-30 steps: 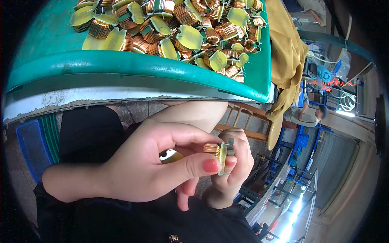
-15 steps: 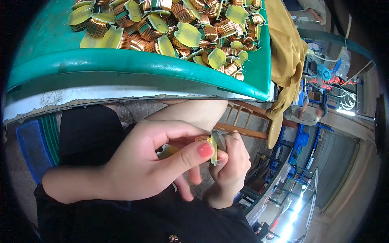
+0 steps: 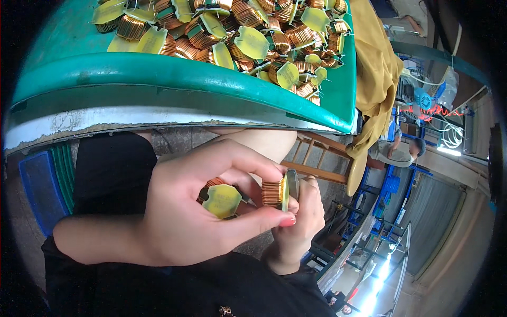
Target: Trimming excess material from small gold-colored metal components using scissors.
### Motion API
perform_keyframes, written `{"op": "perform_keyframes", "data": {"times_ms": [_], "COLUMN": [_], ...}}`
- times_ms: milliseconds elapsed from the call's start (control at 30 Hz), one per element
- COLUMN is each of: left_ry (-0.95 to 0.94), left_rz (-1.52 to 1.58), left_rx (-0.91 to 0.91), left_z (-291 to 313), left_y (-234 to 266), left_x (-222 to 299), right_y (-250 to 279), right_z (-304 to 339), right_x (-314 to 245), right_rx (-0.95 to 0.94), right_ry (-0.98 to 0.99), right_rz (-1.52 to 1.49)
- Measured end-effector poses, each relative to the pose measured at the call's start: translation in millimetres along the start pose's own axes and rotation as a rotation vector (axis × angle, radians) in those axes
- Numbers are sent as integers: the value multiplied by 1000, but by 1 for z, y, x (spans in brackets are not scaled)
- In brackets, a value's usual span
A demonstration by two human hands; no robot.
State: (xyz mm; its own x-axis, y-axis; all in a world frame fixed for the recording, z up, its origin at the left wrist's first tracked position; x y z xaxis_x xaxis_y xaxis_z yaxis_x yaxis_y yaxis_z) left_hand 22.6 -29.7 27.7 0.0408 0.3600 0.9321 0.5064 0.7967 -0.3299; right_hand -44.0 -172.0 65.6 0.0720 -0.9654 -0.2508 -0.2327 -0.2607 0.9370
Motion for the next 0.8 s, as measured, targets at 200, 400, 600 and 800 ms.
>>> {"op": "perform_keyframes", "data": {"times_ms": [200, 400, 600, 800], "left_ry": [45, 38, 221, 64], "left_rz": [-3, 87, 287, 34], "left_rx": [-3, -80, -68, -10], "left_z": [-2, -6, -5, -2], "left_y": [-2, 2, -2, -1], "left_x": [-4, -4, -1, -7], "right_y": [-2, -4, -5, -6], "right_z": [3, 2, 1, -1], "right_x": [3, 0, 7, 3], "right_rx": [-38, -35, -75, -79], "right_ry": [-68, -121, -163, -88], "right_rz": [-11, -70, -90, -7]}}
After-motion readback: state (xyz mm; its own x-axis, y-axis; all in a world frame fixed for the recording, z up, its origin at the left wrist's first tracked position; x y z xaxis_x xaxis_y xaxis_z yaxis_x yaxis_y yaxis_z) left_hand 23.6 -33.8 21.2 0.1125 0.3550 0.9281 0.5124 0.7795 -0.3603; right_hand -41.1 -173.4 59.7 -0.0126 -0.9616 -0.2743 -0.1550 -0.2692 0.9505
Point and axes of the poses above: each hand's wrist, its own z-axis away from the middle knuckle, its own y-axis out of the back of the hand, x = y × z, the point moved 3 cm from there along -z, towards the middle knuckle, and after that the axes turned 6 degrees about -z, right-handed, at the moved point
